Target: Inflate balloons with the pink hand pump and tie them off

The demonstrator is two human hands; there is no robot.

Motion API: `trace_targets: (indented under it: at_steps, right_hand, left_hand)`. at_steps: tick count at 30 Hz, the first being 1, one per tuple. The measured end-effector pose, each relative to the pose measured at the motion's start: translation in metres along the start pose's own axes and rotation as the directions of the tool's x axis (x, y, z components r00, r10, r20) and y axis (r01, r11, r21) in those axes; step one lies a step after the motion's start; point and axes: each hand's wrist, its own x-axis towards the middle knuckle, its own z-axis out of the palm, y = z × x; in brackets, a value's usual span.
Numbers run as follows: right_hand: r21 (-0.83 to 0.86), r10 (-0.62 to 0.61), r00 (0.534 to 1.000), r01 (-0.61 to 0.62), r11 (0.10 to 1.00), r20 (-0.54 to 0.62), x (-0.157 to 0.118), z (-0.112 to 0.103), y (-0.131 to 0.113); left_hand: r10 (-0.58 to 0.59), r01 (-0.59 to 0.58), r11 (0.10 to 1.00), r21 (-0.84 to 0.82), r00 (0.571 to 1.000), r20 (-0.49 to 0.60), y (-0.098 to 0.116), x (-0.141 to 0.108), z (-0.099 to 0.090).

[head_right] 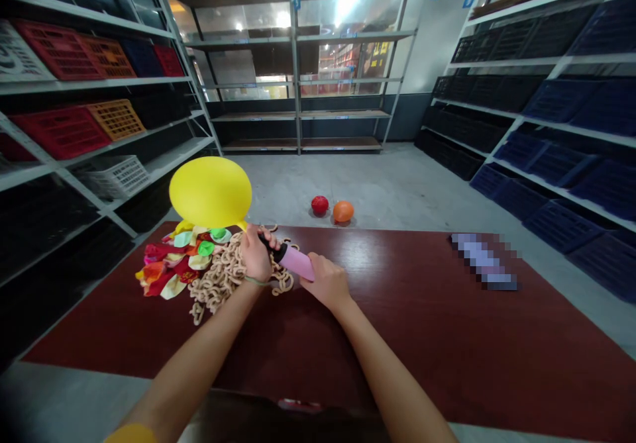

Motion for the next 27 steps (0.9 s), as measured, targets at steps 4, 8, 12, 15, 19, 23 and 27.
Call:
trace_targets:
  at_steps: [4, 8, 12, 15, 19, 23, 27]
  right_hand:
    - [0.028, 0.008, 1.0, -0.009, 1.0, 0.027, 0.0, -0.004, -0.003]
    - [0.055, 0.008, 0.999, -0.01, 0.998, 0.032, 0.002, -0.005, -0.004]
    - [0.066, 0.018, 1.0, -0.018, 0.998, 0.004, 0.003, -0.001, -0.003]
    - [0.068, 0.03, 0.999, -0.028, 0.997, -0.025, 0.003, 0.002, 0.0]
    - [0.065, 0.025, 0.998, -0.02, 0.998, -0.063, 0.001, 0.004, 0.005]
    - [0.038, -0.016, 1.0, 0.017, 0.999, -0.027, 0.0, 0.001, 0.006]
    - [0.005, -0.078, 0.997, 0.078, 0.997, -0.001, 0.0, -0.003, 0.007]
  left_hand:
    - [0.057, -0.056, 0.998, 0.023, 0.998, -0.012, 0.04, 0.031, -0.01]
    - [0.13, -0.13, 0.992, 0.009, 0.99, -0.057, 0.085, 0.066, -0.014]
    - [0.151, -0.156, 0.987, -0.029, 0.98, -0.127, 0.091, 0.072, -0.01]
    - [0.088, -0.095, 0.994, -0.05, 0.988, -0.125, 0.062, 0.047, 0.001]
    - [0.01, -0.011, 1.0, -0.014, 0.999, -0.039, 0.011, 0.002, 0.013]
    - [-0.004, 0.004, 1.0, -0.014, 1.0, -0.005, -0.005, -0.012, 0.004]
    - [0.032, -0.032, 0.999, 0.001, 0.998, -0.044, 0.025, 0.01, -0.013]
